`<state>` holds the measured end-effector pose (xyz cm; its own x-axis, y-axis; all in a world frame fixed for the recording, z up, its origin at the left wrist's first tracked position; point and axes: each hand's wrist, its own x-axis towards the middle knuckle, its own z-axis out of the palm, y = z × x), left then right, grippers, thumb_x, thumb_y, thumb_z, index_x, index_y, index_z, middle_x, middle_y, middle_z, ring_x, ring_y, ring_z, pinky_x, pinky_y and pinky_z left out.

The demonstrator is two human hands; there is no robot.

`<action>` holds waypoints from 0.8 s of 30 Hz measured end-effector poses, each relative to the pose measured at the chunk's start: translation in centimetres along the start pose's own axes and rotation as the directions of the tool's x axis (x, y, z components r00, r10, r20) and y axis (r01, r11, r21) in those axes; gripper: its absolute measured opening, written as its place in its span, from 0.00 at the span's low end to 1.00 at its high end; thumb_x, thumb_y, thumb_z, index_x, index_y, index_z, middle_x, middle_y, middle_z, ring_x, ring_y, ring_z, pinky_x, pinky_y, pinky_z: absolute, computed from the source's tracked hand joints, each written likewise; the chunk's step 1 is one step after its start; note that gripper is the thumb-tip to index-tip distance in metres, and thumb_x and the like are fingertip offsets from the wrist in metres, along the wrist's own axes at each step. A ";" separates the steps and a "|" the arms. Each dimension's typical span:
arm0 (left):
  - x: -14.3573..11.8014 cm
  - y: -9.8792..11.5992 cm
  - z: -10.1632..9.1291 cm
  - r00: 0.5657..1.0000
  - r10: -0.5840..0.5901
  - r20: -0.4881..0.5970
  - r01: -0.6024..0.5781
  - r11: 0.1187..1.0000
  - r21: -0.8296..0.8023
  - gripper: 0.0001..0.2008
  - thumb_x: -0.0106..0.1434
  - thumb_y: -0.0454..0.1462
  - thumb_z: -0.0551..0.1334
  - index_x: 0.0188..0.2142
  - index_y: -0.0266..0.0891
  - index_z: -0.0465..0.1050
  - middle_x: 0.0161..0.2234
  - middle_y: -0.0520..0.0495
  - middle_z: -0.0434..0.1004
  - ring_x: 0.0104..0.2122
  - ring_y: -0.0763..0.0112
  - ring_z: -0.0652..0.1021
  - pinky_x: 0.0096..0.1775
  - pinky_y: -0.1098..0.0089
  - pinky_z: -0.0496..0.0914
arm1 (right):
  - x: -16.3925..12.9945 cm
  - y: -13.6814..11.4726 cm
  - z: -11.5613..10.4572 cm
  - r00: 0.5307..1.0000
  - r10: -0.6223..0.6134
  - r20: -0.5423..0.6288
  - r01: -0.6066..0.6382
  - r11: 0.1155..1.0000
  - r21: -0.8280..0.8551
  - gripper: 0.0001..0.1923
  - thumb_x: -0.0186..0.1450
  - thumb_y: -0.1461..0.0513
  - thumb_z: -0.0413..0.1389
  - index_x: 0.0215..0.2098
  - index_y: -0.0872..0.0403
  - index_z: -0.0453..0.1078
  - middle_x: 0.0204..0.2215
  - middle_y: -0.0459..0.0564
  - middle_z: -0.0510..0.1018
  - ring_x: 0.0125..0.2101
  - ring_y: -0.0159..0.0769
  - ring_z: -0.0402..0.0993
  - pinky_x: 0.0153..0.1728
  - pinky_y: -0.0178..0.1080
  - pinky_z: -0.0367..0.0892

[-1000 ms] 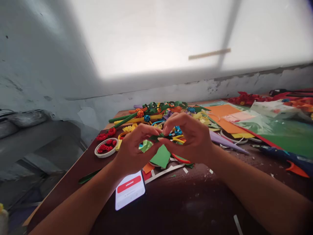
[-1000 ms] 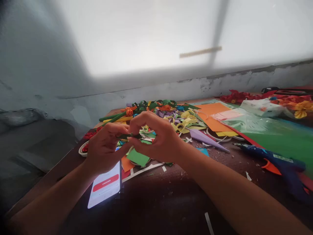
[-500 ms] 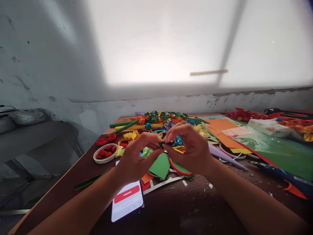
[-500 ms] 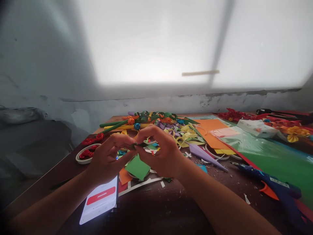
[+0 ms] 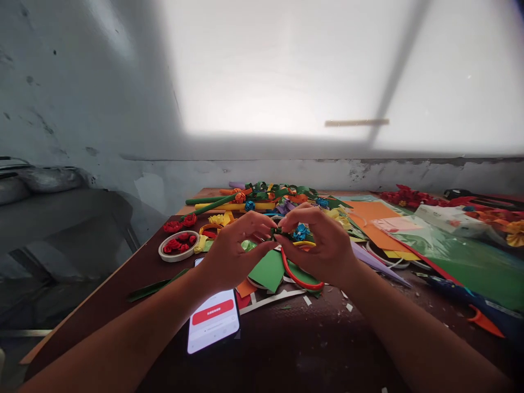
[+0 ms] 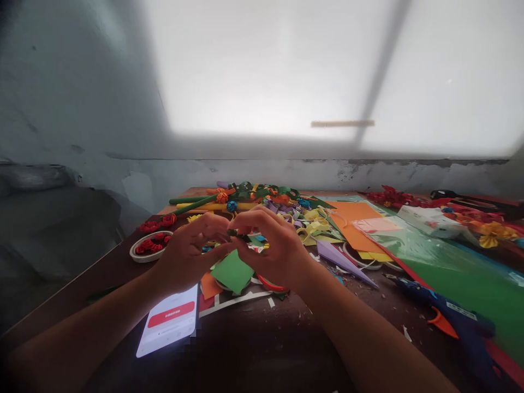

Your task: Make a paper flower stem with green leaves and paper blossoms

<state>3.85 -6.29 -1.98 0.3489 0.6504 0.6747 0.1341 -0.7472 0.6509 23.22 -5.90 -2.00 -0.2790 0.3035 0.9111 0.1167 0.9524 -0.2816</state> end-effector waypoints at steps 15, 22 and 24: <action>-0.2 0.2 0.2 0.998 -0.010 0.055 0.015 0.995 -0.095 0.08 0.63 0.32 0.66 0.40 0.40 0.68 0.36 0.54 0.71 0.32 0.78 0.78 0.38 0.74 0.76 | -0.4 0.2 0.0 0.994 0.106 -0.008 -0.103 0.983 0.153 0.20 0.60 0.72 0.64 0.46 0.47 0.69 0.34 0.44 0.73 0.35 0.34 0.72 0.37 0.40 0.70; -0.2 -0.2 0.3 0.997 -0.064 0.050 0.065 0.998 -0.020 0.06 0.62 0.31 0.65 0.37 0.39 0.70 0.34 0.53 0.73 0.30 0.78 0.77 0.36 0.74 0.75 | -0.1 0.3 -0.4 0.973 0.216 0.083 -0.217 0.976 0.010 0.19 0.62 0.70 0.62 0.48 0.46 0.68 0.32 0.43 0.71 0.32 0.33 0.69 0.36 0.40 0.68; -0.1 -0.4 0.3 0.995 -0.093 0.034 0.092 0.996 0.010 0.06 0.62 0.32 0.66 0.38 0.39 0.70 0.34 0.53 0.75 0.30 0.77 0.78 0.36 0.73 0.75 | -0.1 0.2 -0.4 0.966 0.241 0.091 -0.235 0.970 -0.068 0.18 0.63 0.70 0.61 0.48 0.46 0.69 0.33 0.43 0.72 0.33 0.33 0.70 0.37 0.40 0.68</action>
<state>4.05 -6.15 -2.43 0.3665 0.7119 0.5991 0.1753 -0.6852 0.7069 23.67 -5.73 -1.99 -0.3278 0.5252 0.7853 0.2437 0.8501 -0.4669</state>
